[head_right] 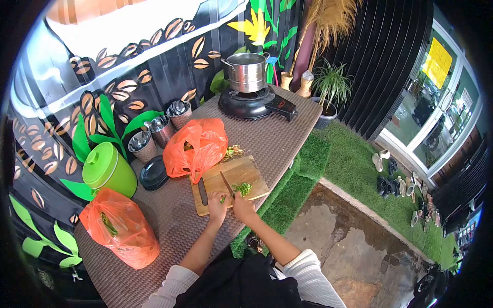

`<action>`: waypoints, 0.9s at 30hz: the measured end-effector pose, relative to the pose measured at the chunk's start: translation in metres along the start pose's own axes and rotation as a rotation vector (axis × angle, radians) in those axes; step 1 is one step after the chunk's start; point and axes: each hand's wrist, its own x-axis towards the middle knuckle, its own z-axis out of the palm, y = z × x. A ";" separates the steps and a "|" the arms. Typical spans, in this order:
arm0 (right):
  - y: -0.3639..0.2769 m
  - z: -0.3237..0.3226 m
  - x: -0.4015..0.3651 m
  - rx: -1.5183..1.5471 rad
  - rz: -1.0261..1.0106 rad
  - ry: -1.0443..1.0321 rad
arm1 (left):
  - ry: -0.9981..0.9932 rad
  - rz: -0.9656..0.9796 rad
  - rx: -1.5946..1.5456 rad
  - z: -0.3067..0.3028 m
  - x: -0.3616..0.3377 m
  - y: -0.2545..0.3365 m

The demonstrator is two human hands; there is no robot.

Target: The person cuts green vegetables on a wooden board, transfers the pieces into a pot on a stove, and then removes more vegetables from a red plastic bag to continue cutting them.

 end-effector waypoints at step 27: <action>-0.021 0.005 -0.013 0.002 0.061 0.017 | 0.058 0.102 0.087 -0.006 -0.007 0.010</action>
